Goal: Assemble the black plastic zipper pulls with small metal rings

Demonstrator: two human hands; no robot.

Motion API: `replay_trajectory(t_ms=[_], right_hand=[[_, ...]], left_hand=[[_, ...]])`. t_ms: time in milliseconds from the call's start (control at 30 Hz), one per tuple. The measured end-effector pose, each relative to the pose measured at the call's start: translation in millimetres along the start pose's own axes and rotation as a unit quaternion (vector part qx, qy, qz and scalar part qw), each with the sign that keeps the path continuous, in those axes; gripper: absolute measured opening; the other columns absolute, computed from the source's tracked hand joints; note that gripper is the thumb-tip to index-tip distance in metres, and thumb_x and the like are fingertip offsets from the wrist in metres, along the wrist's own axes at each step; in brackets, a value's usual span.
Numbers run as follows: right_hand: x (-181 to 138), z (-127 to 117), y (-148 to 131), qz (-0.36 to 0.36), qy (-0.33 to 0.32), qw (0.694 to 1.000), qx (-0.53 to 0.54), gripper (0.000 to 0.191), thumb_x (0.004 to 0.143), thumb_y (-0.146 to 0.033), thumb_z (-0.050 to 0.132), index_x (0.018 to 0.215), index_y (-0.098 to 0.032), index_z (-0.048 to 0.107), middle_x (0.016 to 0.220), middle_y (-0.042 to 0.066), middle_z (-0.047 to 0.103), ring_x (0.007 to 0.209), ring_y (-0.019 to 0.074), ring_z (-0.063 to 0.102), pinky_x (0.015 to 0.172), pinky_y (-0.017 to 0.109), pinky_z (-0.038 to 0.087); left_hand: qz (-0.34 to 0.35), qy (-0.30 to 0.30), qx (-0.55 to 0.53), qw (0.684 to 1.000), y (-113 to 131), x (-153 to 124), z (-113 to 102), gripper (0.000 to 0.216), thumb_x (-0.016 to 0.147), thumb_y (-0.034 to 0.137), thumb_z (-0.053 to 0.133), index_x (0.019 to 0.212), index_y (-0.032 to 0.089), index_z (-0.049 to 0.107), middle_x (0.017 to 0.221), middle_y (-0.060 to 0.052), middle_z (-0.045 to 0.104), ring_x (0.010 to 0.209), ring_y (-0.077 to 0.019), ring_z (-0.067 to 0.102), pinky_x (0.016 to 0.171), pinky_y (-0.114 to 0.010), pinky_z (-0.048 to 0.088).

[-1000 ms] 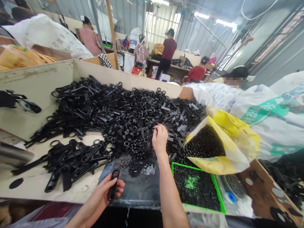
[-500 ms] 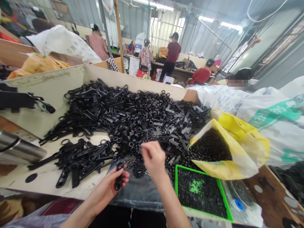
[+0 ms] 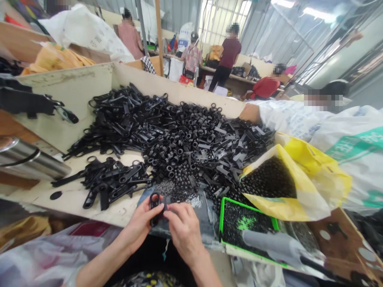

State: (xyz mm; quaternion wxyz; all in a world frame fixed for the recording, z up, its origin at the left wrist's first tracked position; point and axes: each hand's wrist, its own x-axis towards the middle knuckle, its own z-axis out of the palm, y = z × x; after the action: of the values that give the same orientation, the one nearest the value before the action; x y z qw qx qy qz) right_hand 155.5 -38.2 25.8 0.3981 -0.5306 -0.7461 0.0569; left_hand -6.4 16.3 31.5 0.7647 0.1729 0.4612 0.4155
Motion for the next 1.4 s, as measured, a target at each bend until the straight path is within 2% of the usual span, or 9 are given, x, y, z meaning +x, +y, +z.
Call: replay_trajectory(t_ms=[100, 167, 367, 500, 633, 800, 1067, 1267, 1400], right_hand=[[-16, 3, -4, 0.058, -0.015, 0.998, 0.028, 0.049, 0.097, -0.017, 0.057, 0.141, -0.038, 0.064, 0.126, 0.007, 0.071, 0.112, 0.0261, 0.073, 0.093, 0.044, 0.068], [-26, 9, -4, 0.08, -0.006, 0.996, 0.033, 0.045, 0.099, -0.018, 0.061, 0.141, -0.033, 0.065, 0.124, 0.009, 0.071, 0.113, 0.0251, 0.072, 0.097, 0.043, 0.065], [-34, 7, -5, 0.118, 0.041, 0.992, 0.017, 0.039, 0.099, -0.02, 0.066, 0.135, -0.034, 0.069, 0.109, 0.007, 0.075, 0.095, 0.0224, 0.075, 0.086, 0.039, 0.066], [-32, 0, -20, 0.118, 0.01, 0.992, 0.047, 0.039, 0.097, -0.021, 0.069, 0.133, -0.035, 0.07, 0.104, 0.006, 0.074, 0.09, 0.0227, 0.075, 0.079, 0.038, 0.066], [-32, 8, -33, 0.101, -0.003, 0.994, 0.049, 0.038, 0.096, -0.019, 0.07, 0.132, -0.033, 0.071, 0.101, 0.005, 0.075, 0.086, 0.0218, 0.075, 0.075, 0.036, 0.065], [-33, 20, -34, 0.1, 0.009, 0.995, 0.027, 0.039, 0.097, -0.018, 0.07, 0.133, -0.033, 0.07, 0.106, 0.006, 0.076, 0.092, 0.0231, 0.076, 0.081, 0.038, 0.065], [-32, 21, -37, 0.094, 0.016, 0.995, 0.019, 0.037, 0.097, -0.017, 0.07, 0.131, -0.03, 0.071, 0.098, 0.005, 0.074, 0.085, 0.0205, 0.075, 0.076, 0.033, 0.065], [-33, 22, -35, 0.085, 0.028, 0.996, 0.0, 0.03, 0.097, -0.014, 0.071, 0.125, -0.023, 0.071, 0.099, 0.006, 0.074, 0.087, 0.0175, 0.074, 0.078, 0.029, 0.062], [-33, 26, -33, 0.086, 0.035, 0.996, -0.013, 0.027, 0.097, -0.013, 0.07, 0.123, -0.021, 0.071, 0.098, 0.006, 0.074, 0.087, 0.0164, 0.073, 0.079, 0.028, 0.061]], left_hand=[[0.03, -0.004, -0.01, 0.999, -9, 0, 4, 0.051, 0.063, 0.029, 0.096, 0.101, 0.02, 0.063, 0.09, -0.002, 0.074, 0.084, -0.0183, 0.072, 0.077, -0.028, 0.053], [0.032, -0.016, -0.011, 0.999, -16, 0, 4, 0.047, 0.068, 0.027, 0.094, 0.102, 0.019, 0.064, 0.093, -0.002, 0.074, 0.085, -0.0178, 0.071, 0.077, -0.027, 0.052], [-0.033, -0.099, -0.064, 0.992, -25, -5, -9, 0.041, 0.079, 0.023, 0.085, 0.117, 0.019, 0.069, 0.105, -0.006, 0.076, 0.099, -0.0199, 0.07, 0.09, -0.031, 0.049], [-0.085, -0.148, -0.118, 0.978, -21, -5, -23, 0.037, 0.084, 0.031, 0.071, 0.119, 0.017, 0.072, 0.116, -0.011, 0.078, 0.117, -0.028, 0.068, 0.107, -0.04, 0.044], [-0.084, -0.155, -0.132, 0.975, -20, -5, -28, 0.039, 0.085, 0.031, 0.064, 0.119, 0.014, 0.073, 0.118, -0.013, 0.079, 0.124, -0.031, 0.066, 0.116, -0.045, 0.039], [-0.092, -0.148, -0.109, 0.979, -23, -9, -26, 0.038, 0.086, 0.026, 0.064, 0.121, 0.015, 0.072, 0.121, -0.014, 0.078, 0.124, -0.03, 0.067, 0.115, -0.044, 0.04], [-0.059, -0.12, -0.095, 0.986, -24, -12, -19, 0.033, 0.086, 0.021, 0.075, 0.119, 0.015, 0.072, 0.117, -0.013, 0.079, 0.125, -0.0282, 0.067, 0.114, -0.042, 0.042], [-0.048, -0.121, -0.048, 0.99, -25, -13, -16, 0.034, 0.09, 0.032, 0.077, 0.119, 0.015, 0.069, 0.12, -0.014, 0.077, 0.112, -0.0246, 0.071, 0.105, -0.04, 0.049], [0.003, -0.121, 0.013, 0.993, -31, -12, -13, 0.033, 0.092, 0.04, 0.075, 0.112, 0.015, 0.069, 0.118, -0.014, 0.077, 0.11, -0.0251, 0.072, 0.1, -0.038, 0.053]])
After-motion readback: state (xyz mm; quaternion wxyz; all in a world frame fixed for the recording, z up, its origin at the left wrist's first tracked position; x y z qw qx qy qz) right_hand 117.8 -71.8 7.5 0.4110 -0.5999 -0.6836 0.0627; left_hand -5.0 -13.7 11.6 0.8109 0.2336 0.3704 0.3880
